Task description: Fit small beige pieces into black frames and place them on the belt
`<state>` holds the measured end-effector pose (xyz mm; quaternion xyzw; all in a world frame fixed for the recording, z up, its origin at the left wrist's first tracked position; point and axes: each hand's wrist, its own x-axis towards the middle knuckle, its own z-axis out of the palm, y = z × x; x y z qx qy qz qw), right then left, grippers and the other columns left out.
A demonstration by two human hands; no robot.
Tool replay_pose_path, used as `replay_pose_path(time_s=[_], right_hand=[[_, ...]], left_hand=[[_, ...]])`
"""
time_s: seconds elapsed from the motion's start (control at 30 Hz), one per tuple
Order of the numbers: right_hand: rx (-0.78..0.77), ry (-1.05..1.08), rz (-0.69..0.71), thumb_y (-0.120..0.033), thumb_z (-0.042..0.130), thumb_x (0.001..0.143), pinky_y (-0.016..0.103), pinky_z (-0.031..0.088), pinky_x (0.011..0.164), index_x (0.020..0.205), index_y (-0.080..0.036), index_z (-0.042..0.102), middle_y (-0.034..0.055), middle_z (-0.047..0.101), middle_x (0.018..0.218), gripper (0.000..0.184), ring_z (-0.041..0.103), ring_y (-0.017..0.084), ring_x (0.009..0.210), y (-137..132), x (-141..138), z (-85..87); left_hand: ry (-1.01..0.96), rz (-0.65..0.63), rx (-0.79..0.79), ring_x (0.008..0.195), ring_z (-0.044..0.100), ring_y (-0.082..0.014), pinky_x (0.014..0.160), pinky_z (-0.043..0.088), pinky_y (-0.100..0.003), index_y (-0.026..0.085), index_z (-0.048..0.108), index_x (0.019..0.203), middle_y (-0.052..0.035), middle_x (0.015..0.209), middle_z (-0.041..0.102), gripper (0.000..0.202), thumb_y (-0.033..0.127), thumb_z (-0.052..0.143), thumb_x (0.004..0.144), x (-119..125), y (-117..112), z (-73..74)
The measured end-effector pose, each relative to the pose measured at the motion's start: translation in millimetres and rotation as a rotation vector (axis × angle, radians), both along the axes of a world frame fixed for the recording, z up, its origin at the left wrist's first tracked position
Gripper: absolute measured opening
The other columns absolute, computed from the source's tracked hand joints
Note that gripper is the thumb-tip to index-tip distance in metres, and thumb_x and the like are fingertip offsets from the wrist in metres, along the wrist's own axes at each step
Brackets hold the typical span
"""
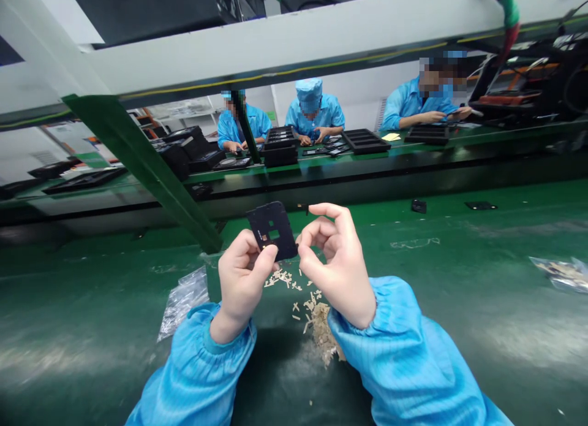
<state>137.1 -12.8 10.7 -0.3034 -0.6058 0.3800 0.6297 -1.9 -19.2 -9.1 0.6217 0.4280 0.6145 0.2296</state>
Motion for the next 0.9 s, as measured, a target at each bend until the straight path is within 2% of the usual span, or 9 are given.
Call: replay_pose_path(time_s=[0.27, 0.6, 0.73, 0.9], right_hand=[[0.009, 0.001, -0.015, -0.012, 0.059, 0.074, 0.026, 0.046, 0.053, 0.106, -0.024, 0.043, -0.0048, 0.053, 0.065, 0.038, 0.056, 0.013, 0.062, -1, 0, -1.3], [-0.012, 0.036, 0.026, -0.014, 0.06, 0.073, 0.027, 0.047, 0.055, 0.103, -0.024, 0.043, -0.0055, 0.053, 0.063, 0.037, 0.056, 0.013, 0.061, 0, 0, 0.3], [-0.015, 0.051, 0.04, -0.012, 0.06, 0.073, 0.027, 0.047, 0.057, 0.104, -0.023, 0.043, -0.0053, 0.053, 0.064, 0.038, 0.055, 0.013, 0.062, 1, 0, -0.5], [-0.01, 0.053, 0.059, -0.01, 0.058, 0.073, 0.027, 0.047, 0.059, 0.105, -0.023, 0.042, -0.0056, 0.053, 0.065, 0.038, 0.055, 0.012, 0.063, -1, 0, -0.3]], left_hand=[[0.01, -0.016, 0.008, 0.049, 0.046, -0.0076, 0.047, 0.038, -0.019, 0.019, 0.044, 0.064, 0.0046, 0.058, 0.045, 0.024, 0.03, 0.058, 0.08, -1, 0, -1.6], [-0.045, -0.059, -0.031, 0.05, 0.043, -0.0079, 0.046, 0.037, -0.02, 0.019, 0.047, 0.064, 0.0039, 0.059, 0.046, 0.027, 0.037, 0.058, 0.08, -3, 3, -5.8], [-0.12, -0.149, -0.018, 0.049, 0.042, -0.0074, 0.045, 0.036, -0.019, 0.019, 0.05, 0.068, 0.0039, 0.059, 0.047, 0.024, 0.036, 0.058, 0.082, -3, 6, -8.5], [-0.286, -0.334, -0.04, 0.051, 0.046, -0.0069, 0.046, 0.037, -0.018, 0.018, 0.056, 0.074, 0.0028, 0.063, 0.05, 0.017, 0.033, 0.058, 0.083, -4, 13, -11.7]])
